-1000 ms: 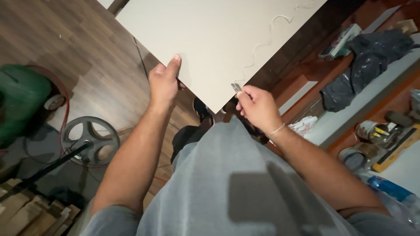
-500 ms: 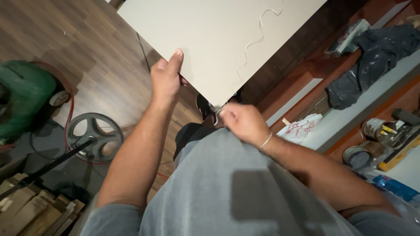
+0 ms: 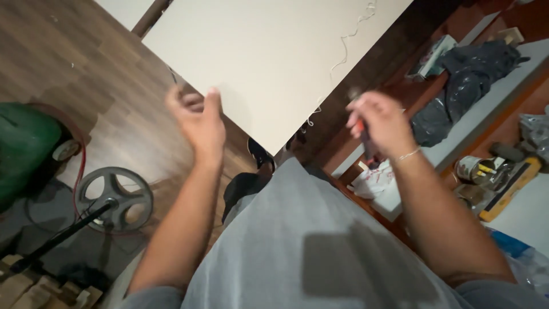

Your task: Trimming the excess edge banding from a laminate board using a utility knife

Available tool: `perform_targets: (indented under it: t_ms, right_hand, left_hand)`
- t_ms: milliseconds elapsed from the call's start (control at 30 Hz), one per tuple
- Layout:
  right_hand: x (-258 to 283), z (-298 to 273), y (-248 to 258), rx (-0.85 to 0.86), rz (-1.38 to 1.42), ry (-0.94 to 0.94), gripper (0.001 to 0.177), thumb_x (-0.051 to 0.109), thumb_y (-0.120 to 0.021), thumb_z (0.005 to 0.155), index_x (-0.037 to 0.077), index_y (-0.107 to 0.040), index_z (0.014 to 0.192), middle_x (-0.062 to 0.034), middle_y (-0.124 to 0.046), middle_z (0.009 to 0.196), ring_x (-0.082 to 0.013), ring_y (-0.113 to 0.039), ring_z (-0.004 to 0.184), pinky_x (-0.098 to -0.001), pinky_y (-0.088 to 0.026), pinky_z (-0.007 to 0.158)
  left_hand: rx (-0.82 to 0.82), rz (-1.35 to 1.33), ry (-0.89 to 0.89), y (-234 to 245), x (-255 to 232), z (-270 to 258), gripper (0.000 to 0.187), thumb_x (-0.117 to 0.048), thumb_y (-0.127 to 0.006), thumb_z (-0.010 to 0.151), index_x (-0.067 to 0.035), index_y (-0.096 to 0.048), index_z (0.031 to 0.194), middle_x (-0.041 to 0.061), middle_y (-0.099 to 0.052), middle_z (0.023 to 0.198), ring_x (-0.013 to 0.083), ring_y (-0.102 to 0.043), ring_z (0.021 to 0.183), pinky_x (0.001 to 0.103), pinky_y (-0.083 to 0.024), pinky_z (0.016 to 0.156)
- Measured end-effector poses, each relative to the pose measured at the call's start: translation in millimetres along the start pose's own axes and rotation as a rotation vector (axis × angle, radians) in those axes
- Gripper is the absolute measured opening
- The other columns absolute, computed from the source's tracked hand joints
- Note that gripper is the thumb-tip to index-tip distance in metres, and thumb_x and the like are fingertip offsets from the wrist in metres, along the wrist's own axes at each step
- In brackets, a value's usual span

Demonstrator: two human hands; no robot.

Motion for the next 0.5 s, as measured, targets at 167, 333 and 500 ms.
perform_targets:
  t_ms: [167, 333, 500]
  right_hand:
    - [-2.1, 24.7, 62.3, -0.287, 0.083, 0.007, 0.022, 0.022, -0.056, 0.106, 0.004, -0.068, 0.112, -0.0158, -0.070, 0.078, -0.0177, -0.069, 0.057, -0.0293, -0.063, 0.052]
    - [25.6, 41.0, 65.5, -0.294, 0.033, 0.064, 0.022, 0.022, -0.056, 0.104, 0.003, -0.068, 0.109, -0.0175, -0.070, 0.078, -0.0174, -0.069, 0.056, -0.0288, -0.064, 0.049]
    - [55.3, 53.5, 80.3, -0.345, -0.073, 0.060, 0.021, 0.020, -0.053, 0.104, 0.005, -0.068, 0.105, -0.0114, -0.069, 0.077, -0.0157, -0.065, 0.056, -0.0278, -0.058, 0.048]
  left_hand:
    - [0.085, 0.289, -0.410, -38.1, -106.2, -49.3, 0.077, -0.016, -0.095, 0.076, -0.003, -0.053, 0.139, 0.023, -0.055, 0.130, 0.0421, -0.052, 0.131, 0.049, -0.035, 0.117]
    - [0.658, 0.687, -0.981, -166.2, -123.8, -119.9, 0.050, -0.051, -0.083, 0.074, -0.013, -0.067, 0.100, 0.007, -0.060, 0.089, 0.0333, -0.063, 0.090, 0.049, -0.050, 0.076]
    - [0.906, 0.630, -1.149, -162.7, -108.1, -176.6, 0.006, -0.018, -0.064, 0.085, -0.016, -0.059, 0.087, 0.005, -0.060, 0.075, 0.0301, -0.062, 0.069, 0.045, -0.048, 0.059]
Point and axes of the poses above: each hand's wrist, its own z-axis towards the middle knuckle, its own y-axis out of the back of the hand, x = y × z, the point moved 9 cm from there along z, towards the middle knuckle
